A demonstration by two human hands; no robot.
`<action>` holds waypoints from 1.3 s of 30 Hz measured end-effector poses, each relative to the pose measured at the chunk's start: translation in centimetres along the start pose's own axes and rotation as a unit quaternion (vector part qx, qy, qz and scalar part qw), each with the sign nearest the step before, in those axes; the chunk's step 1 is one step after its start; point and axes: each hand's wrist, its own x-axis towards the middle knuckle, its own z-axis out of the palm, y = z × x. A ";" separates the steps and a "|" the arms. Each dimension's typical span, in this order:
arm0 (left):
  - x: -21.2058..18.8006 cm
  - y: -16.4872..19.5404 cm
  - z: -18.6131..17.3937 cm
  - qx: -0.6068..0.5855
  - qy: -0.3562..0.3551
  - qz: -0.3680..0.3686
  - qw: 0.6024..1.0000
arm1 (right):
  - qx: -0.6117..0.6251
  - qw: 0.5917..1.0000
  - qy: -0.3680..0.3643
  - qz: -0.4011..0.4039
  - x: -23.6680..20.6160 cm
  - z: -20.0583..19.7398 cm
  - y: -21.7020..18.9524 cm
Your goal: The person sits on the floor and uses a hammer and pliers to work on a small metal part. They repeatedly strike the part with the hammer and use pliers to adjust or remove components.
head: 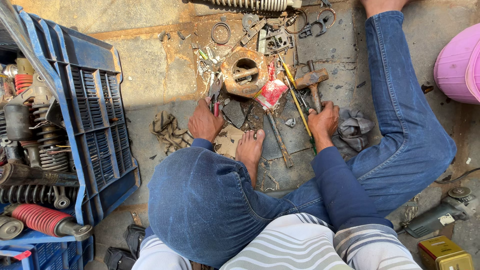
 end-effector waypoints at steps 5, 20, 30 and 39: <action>0.9 -0.4 -0.5 0.057 0.004 0.039 0.998 | 0.016 1.000 -0.008 0.006 0.6 -0.2 0.1; 0.9 -1.0 -0.1 0.055 0.015 0.054 0.997 | 0.039 0.982 -0.153 -0.099 0.6 -3.8 -1.1; 0.8 -0.8 -0.2 0.054 0.010 0.058 0.997 | -0.294 0.852 -0.367 -0.231 -5.7 2.0 -2.8; 0.4 -0.7 0.1 0.026 0.038 0.075 0.996 | 0.179 0.855 -0.481 -0.072 -3.6 0.3 -3.9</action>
